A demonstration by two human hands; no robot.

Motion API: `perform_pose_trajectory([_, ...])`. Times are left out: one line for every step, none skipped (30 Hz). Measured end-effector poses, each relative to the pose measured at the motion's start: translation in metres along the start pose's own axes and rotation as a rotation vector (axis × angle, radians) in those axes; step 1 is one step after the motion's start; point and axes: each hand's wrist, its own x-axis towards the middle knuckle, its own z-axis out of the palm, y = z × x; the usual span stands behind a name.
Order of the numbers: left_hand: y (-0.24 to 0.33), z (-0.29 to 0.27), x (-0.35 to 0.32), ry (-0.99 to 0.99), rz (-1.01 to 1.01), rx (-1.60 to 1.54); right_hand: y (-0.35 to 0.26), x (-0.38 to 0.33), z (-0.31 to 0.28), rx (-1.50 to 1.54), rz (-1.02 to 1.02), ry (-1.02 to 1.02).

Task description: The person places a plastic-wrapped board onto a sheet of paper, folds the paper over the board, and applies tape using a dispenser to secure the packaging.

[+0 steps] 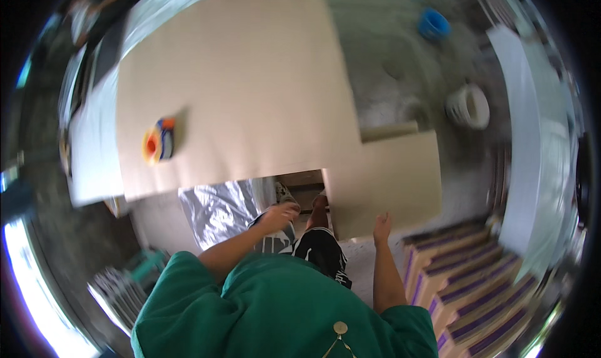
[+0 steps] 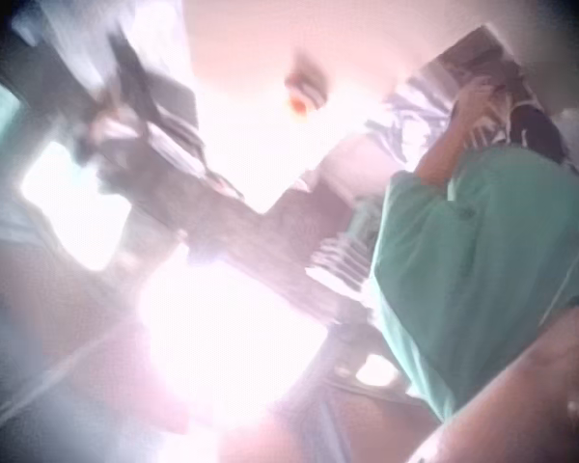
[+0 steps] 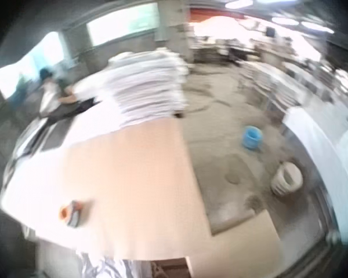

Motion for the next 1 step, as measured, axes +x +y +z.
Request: perform_pose_trajectory([-0.0177, 0.0025, -0.017, 0.07, -0.01, -0.074, -0.0206, 0.0087, 0.0113, -0.068, -0.049, -0.058])
